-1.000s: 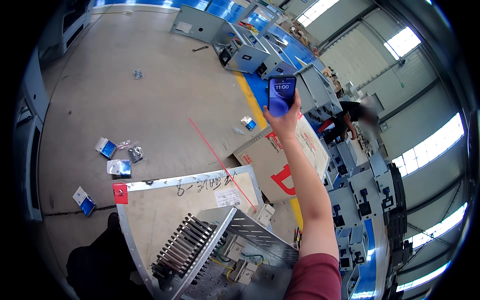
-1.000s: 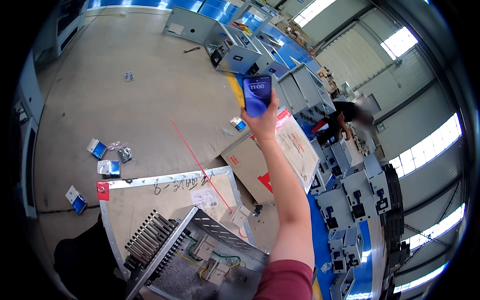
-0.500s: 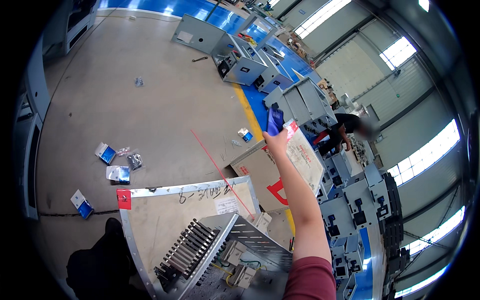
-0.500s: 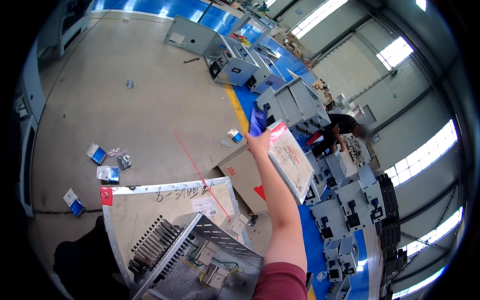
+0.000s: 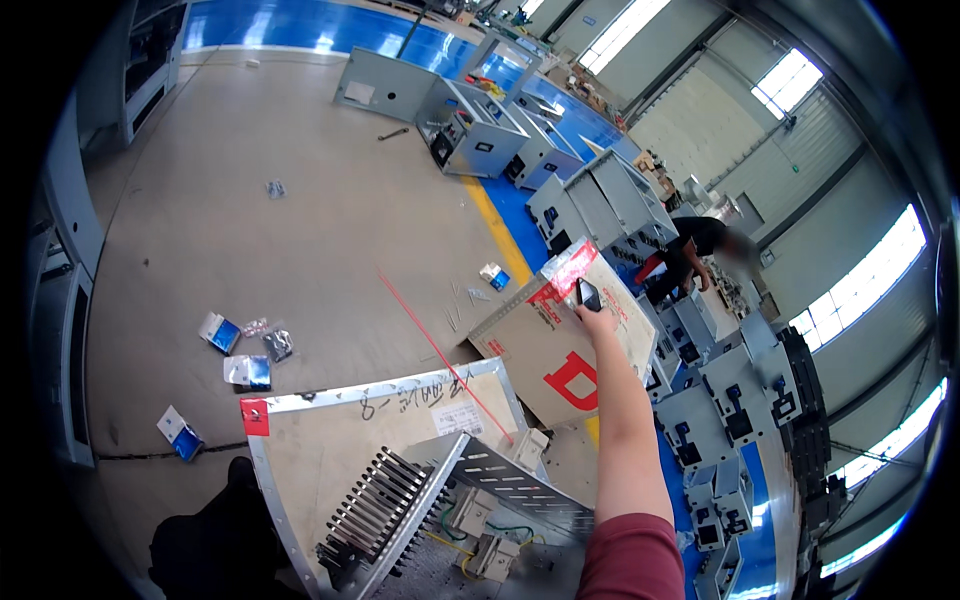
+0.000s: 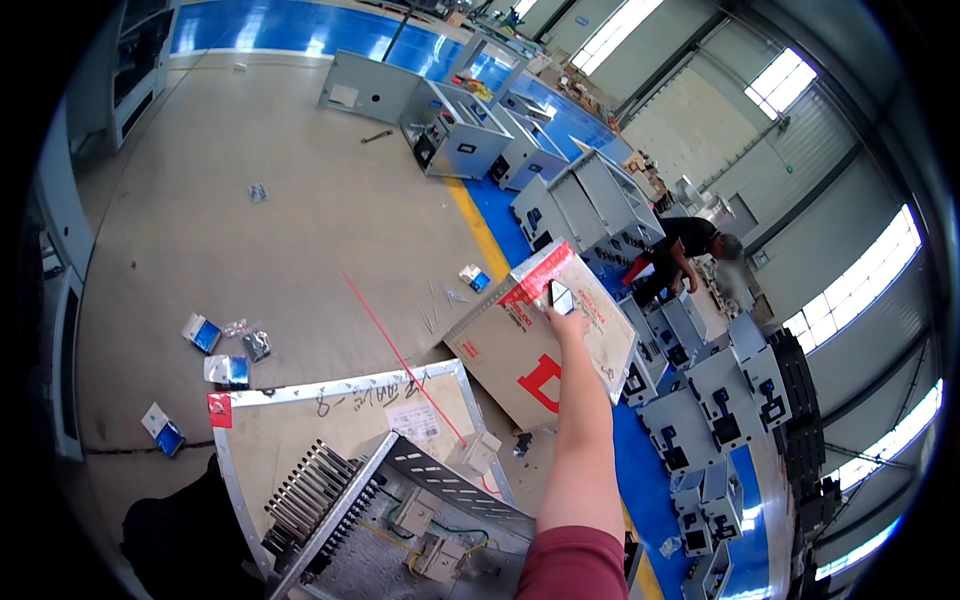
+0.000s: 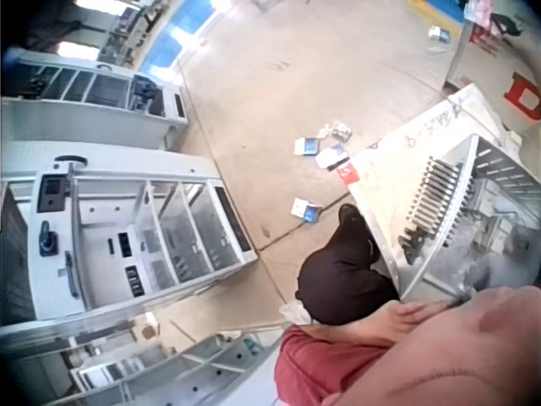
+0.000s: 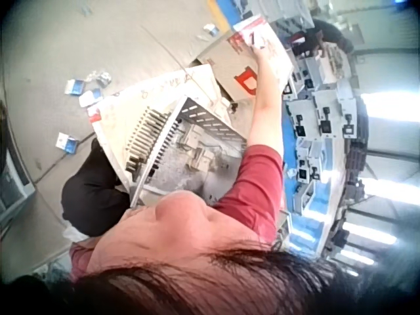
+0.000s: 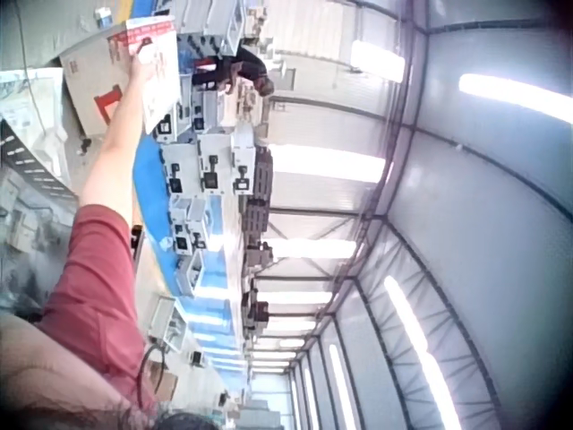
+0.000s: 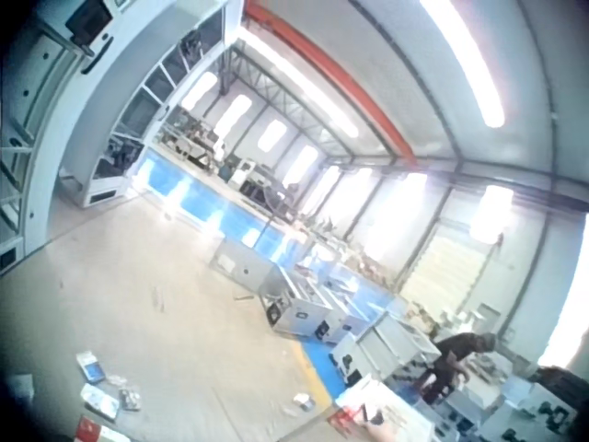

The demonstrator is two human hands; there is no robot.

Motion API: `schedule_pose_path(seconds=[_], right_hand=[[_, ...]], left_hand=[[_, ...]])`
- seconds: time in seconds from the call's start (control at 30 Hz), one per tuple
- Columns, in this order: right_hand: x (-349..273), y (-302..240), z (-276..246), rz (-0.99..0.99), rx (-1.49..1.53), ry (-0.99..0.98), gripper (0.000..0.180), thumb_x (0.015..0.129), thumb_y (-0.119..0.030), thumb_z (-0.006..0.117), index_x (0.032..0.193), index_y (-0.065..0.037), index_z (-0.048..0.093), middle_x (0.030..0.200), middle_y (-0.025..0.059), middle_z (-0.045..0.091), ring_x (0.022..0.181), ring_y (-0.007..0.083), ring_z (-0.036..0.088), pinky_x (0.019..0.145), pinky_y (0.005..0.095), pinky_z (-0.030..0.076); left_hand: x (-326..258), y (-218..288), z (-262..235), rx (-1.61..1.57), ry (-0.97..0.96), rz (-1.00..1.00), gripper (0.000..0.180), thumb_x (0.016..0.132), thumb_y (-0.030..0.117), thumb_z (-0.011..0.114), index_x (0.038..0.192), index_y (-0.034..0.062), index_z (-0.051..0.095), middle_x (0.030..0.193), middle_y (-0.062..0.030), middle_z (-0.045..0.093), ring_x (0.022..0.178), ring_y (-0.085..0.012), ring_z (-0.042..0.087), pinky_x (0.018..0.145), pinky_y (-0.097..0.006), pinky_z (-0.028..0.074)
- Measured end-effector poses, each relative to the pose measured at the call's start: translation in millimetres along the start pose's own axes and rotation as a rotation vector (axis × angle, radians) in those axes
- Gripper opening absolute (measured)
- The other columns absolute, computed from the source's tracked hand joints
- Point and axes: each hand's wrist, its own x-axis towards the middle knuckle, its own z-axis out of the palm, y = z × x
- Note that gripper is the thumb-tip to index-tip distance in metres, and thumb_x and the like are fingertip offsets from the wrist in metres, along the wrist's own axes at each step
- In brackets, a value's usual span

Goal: The person holds an open metal electrical enclosure and installs a small white plastic component with a red wire into a mounting slot. They repeatedly remove and reinsert the component to align it, then secure it in place. The task is performed by hand without visible tools.

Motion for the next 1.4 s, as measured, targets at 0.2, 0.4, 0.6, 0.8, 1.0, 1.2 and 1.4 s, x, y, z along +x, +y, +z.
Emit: schedule_pose_path(seconds=[0.2, 0.4, 0.6, 0.8, 1.0, 1.2, 1.4], right_hand=[[-38.0, -20.4, -2.4, -0.082, 0.075, 0.092, 0.069, 0.091, -0.039, 0.08, 0.151, -0.01, 0.062, 0.161, 0.0232, 0.053, 0.149, 0.0419, 0.051, 0.124, 0.067, 0.038], [-50.2, -86.3, -35.3, -0.401, 0.076, 0.192, 0.052, 0.092, -0.027, 0.078, 0.141, -0.01, 0.07, 0.156, 0.0198, 0.055, 0.148, 0.0414, 0.05, 0.121, 0.0578, 0.044], [-180.6, -223.7, -135.2, -0.944, -0.27, -0.287, 0.043, 0.098, -0.035, 0.068, 0.128, -0.004, 0.077, 0.127, 0.0204, 0.078, 0.121, 0.0392, 0.073, 0.105, 0.0467, 0.058], [-393.8, -183.6, -266.7, -1.271, -0.184, -0.253, 0.038, 0.107, -0.038, 0.064, 0.13, -0.009, 0.074, 0.116, 0.0158, 0.078, 0.11, 0.0352, 0.076, 0.096, 0.0461, 0.06], [-477.1, -69.0, -309.5, -1.242, -0.052, -0.327, 0.039, 0.111, -0.036, 0.058, 0.131, -0.005, 0.071, 0.111, 0.0192, 0.074, 0.11, 0.04, 0.072, 0.093, 0.0491, 0.058], [-467.1, 16.2, -254.3, -0.886, 0.348, -0.559, 0.046, 0.117, -0.039, 0.05, 0.131, 0.0, 0.069, 0.115, 0.0229, 0.074, 0.111, 0.0398, 0.072, 0.097, 0.0453, 0.056], [-457.6, 13.0, -253.3, -0.895, 0.312, -0.584, 0.048, 0.117, -0.042, 0.049, 0.121, 0.002, 0.071, 0.11, 0.0256, 0.075, 0.108, 0.0432, 0.073, 0.096, 0.0476, 0.055]], left_hand=[[-22.0, 3.6, 18.2, 0.018, -0.084, 0.02, 0.053, 0.097, 0.024, 0.057, 0.148, 0.0074, 0.059, 0.157, -0.0135, 0.059, 0.156, -0.0354, 0.048, 0.134, -0.052, 0.027], [-5.0, -1.9, 19.6, 0.015, -0.02, -0.037, 0.052, 0.093, 0.027, 0.06, 0.141, 0.0077, 0.064, 0.156, -0.0153, 0.058, 0.156, -0.0407, 0.044, 0.133, -0.058, 0.031], [23.8, 13.3, -27.2, 0.095, -0.223, -0.303, 0.063, 0.098, 0.04, 0.055, 0.157, 0.0163, 0.054, 0.162, -0.0065, 0.053, 0.158, -0.0253, 0.043, 0.131, -0.052, 0.025], [38.6, 21.0, -47.9, 0.138, -0.196, -0.15, 0.058, 0.097, 0.032, 0.062, 0.153, 0.0144, 0.061, 0.167, -0.0067, 0.054, 0.161, -0.0283, 0.043, 0.129, -0.052, 0.035], [36.3, 26.3, -43.4, 0.139, -0.098, -0.145, 0.029, 0.094, 0.025, 0.067, 0.12, 0.0131, 0.072, 0.159, -0.0107, 0.058, 0.157, -0.0344, 0.046, 0.129, -0.056, 0.032], [53.4, 23.1, -23.3, 0.207, 0.048, -0.095, 0.017, 0.085, 0.026, 0.077, 0.097, 0.0141, 0.074, 0.128, -0.0083, 0.066, 0.127, -0.0295, 0.058, 0.118, -0.053, 0.034], [63.2, 32.9, -22.6, 0.153, 0.164, -0.101, 0.015, 0.079, 0.02, 0.082, 0.091, 0.0155, 0.074, 0.114, -0.0066, 0.07, 0.113, -0.0285, 0.065, 0.104, -0.048, 0.041]])
